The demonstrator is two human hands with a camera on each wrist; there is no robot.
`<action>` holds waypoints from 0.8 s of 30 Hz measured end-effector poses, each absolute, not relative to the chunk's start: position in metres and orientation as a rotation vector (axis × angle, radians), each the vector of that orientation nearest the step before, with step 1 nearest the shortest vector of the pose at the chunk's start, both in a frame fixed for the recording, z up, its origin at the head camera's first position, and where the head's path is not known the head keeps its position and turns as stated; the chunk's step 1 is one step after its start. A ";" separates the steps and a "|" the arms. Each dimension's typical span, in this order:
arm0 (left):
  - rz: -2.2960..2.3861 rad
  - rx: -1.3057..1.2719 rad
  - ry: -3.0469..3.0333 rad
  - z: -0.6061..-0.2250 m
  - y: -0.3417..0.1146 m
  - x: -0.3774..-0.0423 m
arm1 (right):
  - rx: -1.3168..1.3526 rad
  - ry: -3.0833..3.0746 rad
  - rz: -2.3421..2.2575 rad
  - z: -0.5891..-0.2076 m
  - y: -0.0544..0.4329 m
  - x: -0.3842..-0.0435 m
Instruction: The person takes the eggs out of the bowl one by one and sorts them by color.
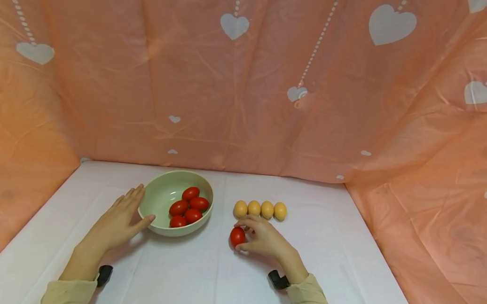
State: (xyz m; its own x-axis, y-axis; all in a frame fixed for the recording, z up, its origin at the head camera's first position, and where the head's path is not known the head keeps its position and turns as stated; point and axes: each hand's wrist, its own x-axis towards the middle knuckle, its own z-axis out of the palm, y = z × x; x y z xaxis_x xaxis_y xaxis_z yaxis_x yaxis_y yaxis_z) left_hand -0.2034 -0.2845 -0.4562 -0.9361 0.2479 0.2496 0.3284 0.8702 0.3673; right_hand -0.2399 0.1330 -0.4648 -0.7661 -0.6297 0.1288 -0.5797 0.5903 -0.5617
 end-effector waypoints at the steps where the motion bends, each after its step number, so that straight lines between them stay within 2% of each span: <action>1: -0.609 -0.443 -2.848 -0.456 -0.285 -0.203 | -1.041 2.723 -0.918 -0.465 0.133 -0.240; 17: -0.618 -0.455 -2.839 -0.457 -0.283 -0.204 | -1.019 2.747 -0.979 -0.456 0.132 -0.235; 24: -0.614 -0.447 -2.843 -0.456 -0.283 -0.203 | -1.134 2.750 -1.111 -0.451 0.129 -0.240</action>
State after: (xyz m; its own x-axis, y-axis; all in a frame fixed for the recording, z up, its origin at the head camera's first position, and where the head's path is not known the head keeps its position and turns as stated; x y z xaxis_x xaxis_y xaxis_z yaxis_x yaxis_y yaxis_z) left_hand -0.2026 -0.2833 -0.4560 -0.9346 0.2494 0.2534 0.3318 0.8680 0.3694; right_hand -0.2397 0.1290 -0.4511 -0.7443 -0.6067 0.2793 -0.6304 0.5002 -0.5936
